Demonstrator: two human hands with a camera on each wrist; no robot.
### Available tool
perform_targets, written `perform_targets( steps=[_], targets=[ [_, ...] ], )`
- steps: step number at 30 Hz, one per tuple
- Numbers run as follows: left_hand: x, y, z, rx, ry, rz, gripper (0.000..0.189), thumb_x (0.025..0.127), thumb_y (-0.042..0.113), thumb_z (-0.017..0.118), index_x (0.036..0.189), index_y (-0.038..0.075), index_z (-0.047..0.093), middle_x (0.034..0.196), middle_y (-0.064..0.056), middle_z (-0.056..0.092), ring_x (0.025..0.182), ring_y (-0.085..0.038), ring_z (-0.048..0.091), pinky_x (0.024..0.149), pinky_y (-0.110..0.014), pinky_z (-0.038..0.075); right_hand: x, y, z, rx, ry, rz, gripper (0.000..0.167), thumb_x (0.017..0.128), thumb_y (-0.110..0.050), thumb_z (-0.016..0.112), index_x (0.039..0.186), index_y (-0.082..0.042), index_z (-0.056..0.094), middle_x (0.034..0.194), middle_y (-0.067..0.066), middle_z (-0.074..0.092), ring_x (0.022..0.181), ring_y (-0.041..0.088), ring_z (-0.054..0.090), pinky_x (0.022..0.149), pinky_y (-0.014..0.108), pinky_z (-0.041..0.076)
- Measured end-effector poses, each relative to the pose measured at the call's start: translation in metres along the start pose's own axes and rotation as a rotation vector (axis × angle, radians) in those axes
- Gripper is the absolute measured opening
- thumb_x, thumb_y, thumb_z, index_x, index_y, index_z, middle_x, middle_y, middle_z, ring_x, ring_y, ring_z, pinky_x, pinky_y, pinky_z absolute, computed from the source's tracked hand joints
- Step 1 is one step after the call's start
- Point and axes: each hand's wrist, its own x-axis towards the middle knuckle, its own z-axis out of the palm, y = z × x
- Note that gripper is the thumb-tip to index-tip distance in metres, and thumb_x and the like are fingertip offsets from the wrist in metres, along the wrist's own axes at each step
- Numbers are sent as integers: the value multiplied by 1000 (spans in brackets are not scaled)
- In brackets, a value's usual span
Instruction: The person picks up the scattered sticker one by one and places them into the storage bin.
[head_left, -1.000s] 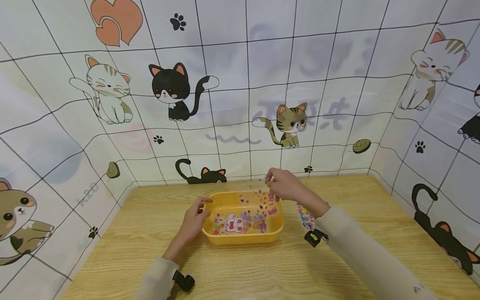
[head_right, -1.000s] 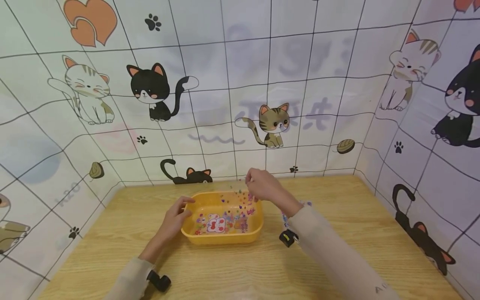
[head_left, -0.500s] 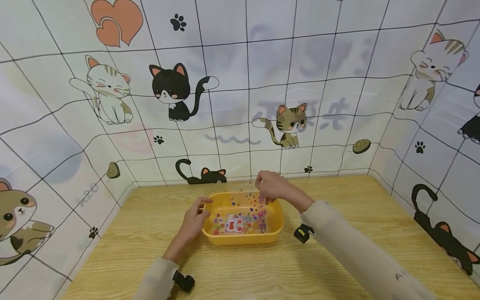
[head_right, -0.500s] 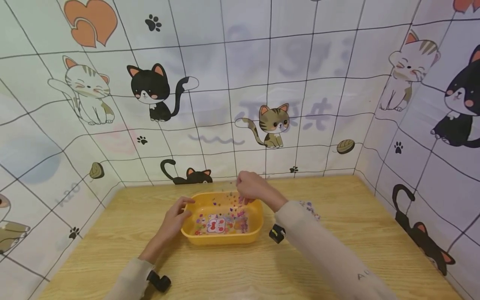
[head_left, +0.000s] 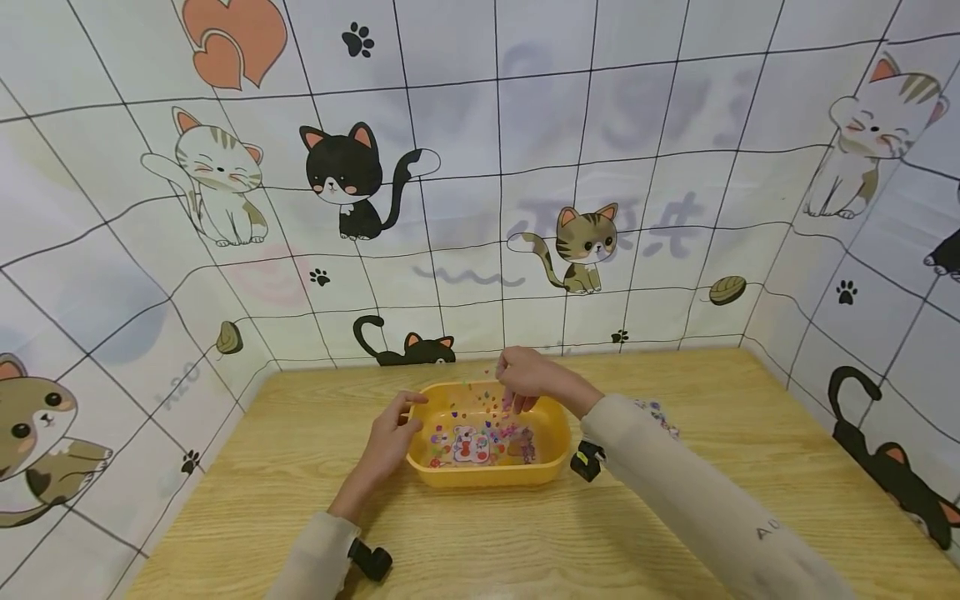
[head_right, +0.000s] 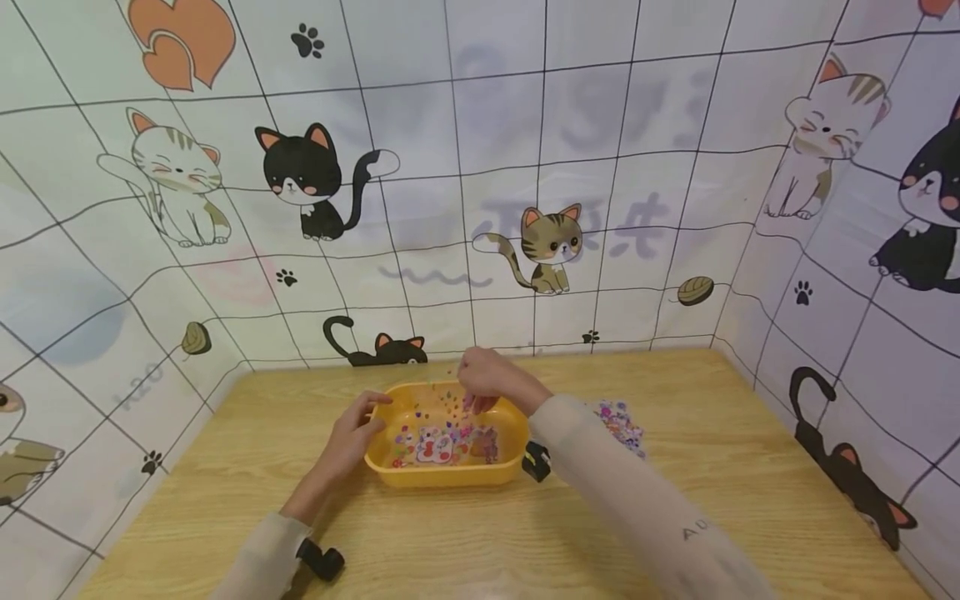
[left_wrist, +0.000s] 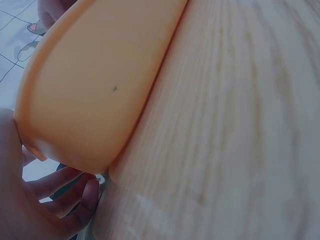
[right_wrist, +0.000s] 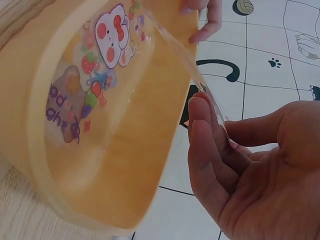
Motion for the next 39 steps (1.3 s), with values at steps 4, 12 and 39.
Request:
perform_targets(
  steps=[4, 12, 39],
  targets=[
    [1, 0, 0, 5, 5, 1, 33, 97, 6, 56, 128, 16, 62, 136, -19, 64, 108, -30, 63, 86, -36, 55, 2, -3, 3, -4, -13, -2, 26, 109, -14, 41, 119, 5, 55, 81, 17, 73, 65, 32, 73, 63, 42, 61],
    [-1, -1, -1, 8, 8, 4, 33, 97, 6, 56, 127, 15, 63, 135, -20, 64, 108, -31, 65, 85, -39, 57, 12, -3, 13, -40, -58, -13, 30, 104, -8, 39, 77, -9, 52, 76, 17, 74, 60, 27, 73, 56, 38, 59],
    [2, -2, 1, 31, 5, 20, 34, 96, 7, 56, 129, 15, 63, 140, -17, 62, 117, -34, 62, 94, -46, 53, 10, -2, 22, -156, -160, 102, 28, 108, -16, 35, 123, 1, 53, 86, 14, 67, 67, 30, 73, 63, 40, 62]
  ],
)
